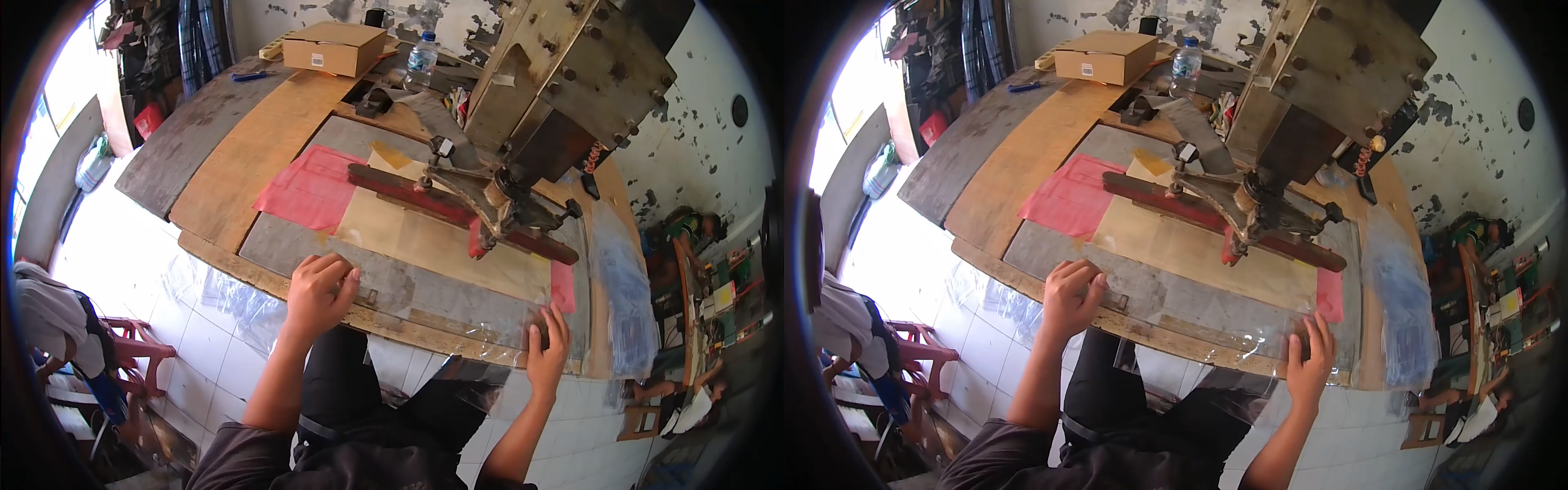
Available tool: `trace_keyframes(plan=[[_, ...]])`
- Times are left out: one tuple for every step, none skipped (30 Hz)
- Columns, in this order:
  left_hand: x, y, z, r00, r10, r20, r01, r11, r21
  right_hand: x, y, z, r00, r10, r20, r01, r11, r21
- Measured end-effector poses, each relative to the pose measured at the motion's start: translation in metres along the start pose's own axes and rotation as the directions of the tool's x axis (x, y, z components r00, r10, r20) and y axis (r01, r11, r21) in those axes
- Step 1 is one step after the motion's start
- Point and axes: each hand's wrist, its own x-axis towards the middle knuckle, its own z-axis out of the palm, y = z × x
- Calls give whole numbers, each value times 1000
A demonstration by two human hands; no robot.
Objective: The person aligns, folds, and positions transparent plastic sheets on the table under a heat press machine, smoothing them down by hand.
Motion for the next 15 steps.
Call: trace_keyframes(plan=[[0,1,0,1000,2,-3,-2,1000,-9,1,-3,-2,1000,-6,0,6,1000,1],[0,1,0,1000,4,-6,-4,1000,-19,2,-7,-5,1000,12,29,-12,1000,-7],[-1,2,-1,1000,0,-9,0,1000,-19,4,-11,-9,998,31,59,-30,999,-17],[-1,2,-1,1000,-12,5,12,1000,-20,6,-11,-14,998,28,61,-27,999,-19],[-1,2,-1,1000,-23,19,23,1000,-21,9,-10,-18,993,31,117,-30,999,-14],[0,4,-1,999,-26,19,26,999,-23,13,-8,-24,984,37,174,-35,999,-11],[0,5,-2,999,-41,24,41,999,-7,17,-6,-29,984,38,175,-36,999,-13],[1,6,-1,998,-55,31,55,998,8,23,-3,-34,979,30,202,-24,999,-33],[-1,5,-1,998,-54,34,54,999,7,26,0,-35,974,24,226,-13,999,-52],[0,6,0,999,-45,22,45,999,13,32,2,-36,974,29,226,-18,998,-52],[0,6,0,999,-35,11,35,999,20,39,5,-34,982,61,181,-55,998,-36],[0,6,0,999,-32,16,32,999,20,45,6,-32,986,94,136,-92,996,-19],[1,5,1,999,-32,21,31,999,17,51,3,-28,996,72,60,-72,997,-1],[2,5,1,999,-31,24,30,999,14,55,8,-22,996,75,57,-75,997,1],[3,6,0,999,-29,24,28,999,15,58,15,-14,996,76,40,-77,997,18]])
